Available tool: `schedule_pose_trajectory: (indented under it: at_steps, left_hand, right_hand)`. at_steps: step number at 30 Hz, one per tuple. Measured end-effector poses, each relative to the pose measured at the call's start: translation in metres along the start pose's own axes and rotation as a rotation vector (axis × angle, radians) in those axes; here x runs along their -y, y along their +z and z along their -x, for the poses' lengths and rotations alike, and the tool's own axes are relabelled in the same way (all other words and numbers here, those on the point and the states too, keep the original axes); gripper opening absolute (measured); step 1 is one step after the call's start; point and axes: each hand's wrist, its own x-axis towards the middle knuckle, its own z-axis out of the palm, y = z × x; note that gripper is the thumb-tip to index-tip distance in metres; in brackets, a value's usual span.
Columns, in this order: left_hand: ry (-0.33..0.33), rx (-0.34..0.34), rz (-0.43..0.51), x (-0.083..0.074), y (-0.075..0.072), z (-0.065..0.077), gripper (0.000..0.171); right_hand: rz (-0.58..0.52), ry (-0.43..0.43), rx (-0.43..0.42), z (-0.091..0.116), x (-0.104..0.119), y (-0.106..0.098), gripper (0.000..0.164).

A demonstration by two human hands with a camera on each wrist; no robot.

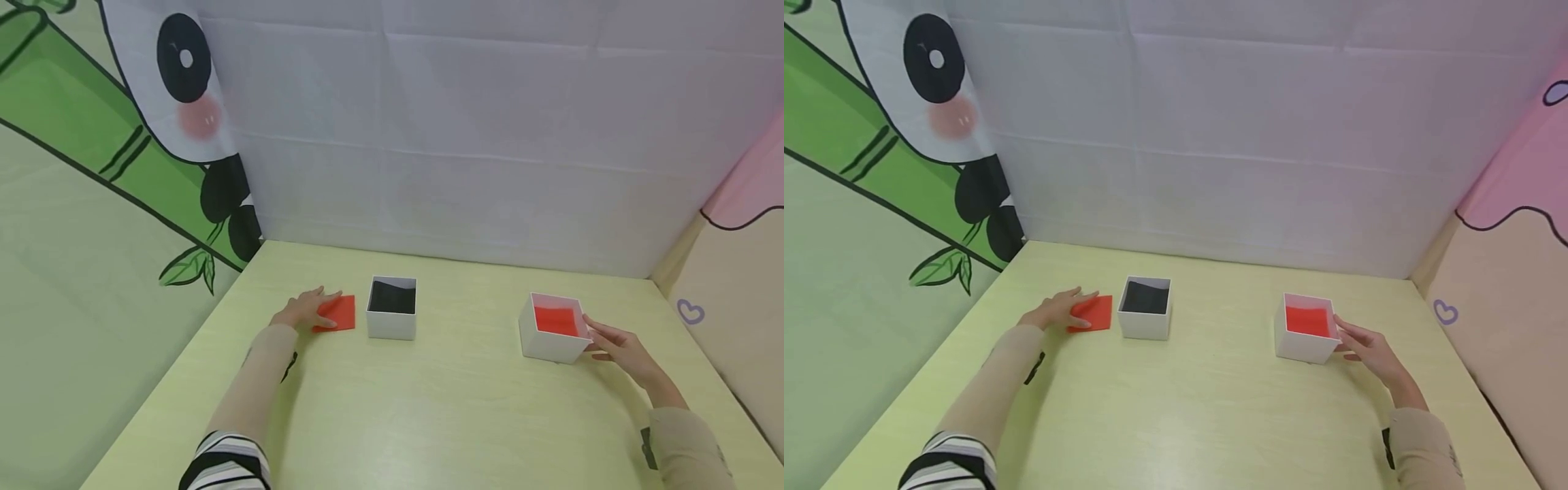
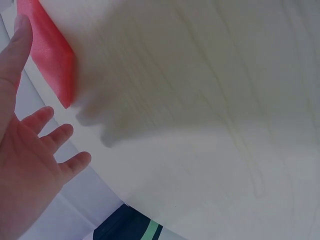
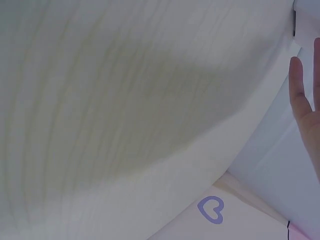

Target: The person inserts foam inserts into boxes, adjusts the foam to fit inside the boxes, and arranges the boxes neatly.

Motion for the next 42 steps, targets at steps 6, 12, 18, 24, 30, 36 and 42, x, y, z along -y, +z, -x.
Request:
schedule_pose_trajectory:
  at_steps: [6, 12, 18, 24, 30, 36, 42]
  left_hand:
    - [-0.038, 0.011, -0.012, -0.002, 0.001, -0.001, 0.073]
    - [-0.049, -0.020, 0.014, 0.001, 0.003, -0.001, 0.074]
    - [-0.060, -0.100, 0.046, 0.004, 0.001, 0.001, 0.072]
    - [-0.085, -0.183, 0.141, 0.009, 0.000, 0.004, 0.044]
    - [-0.084, -0.227, 0.359, 0.017, -0.002, 0.008, 0.027]
    - [-0.021, -0.215, 0.627, 0.025, -0.005, 0.016, 0.019]
    - [-0.012, -0.145, 0.674, 0.033, -0.003, 0.020, 0.040]
  right_hand:
    - [0.026, 0.008, 0.001, 0.001, 0.000, 0.001, 0.040]
    - [0.034, 0.003, 0.005, 0.000, -0.001, -0.001, 0.040]
    - [0.020, -0.006, 0.003, 0.001, 0.000, -0.001, 0.040]
    - [0.038, 0.006, -0.006, 0.000, 0.002, -0.001, 0.039]
    - [0.046, -0.003, -0.007, -0.001, 0.002, -0.002, 0.039]
    - [0.049, 0.001, 0.002, 0.000, 0.002, -0.001, 0.040]
    - [0.038, 0.001, 0.002, 0.000, 0.002, -0.001, 0.039]
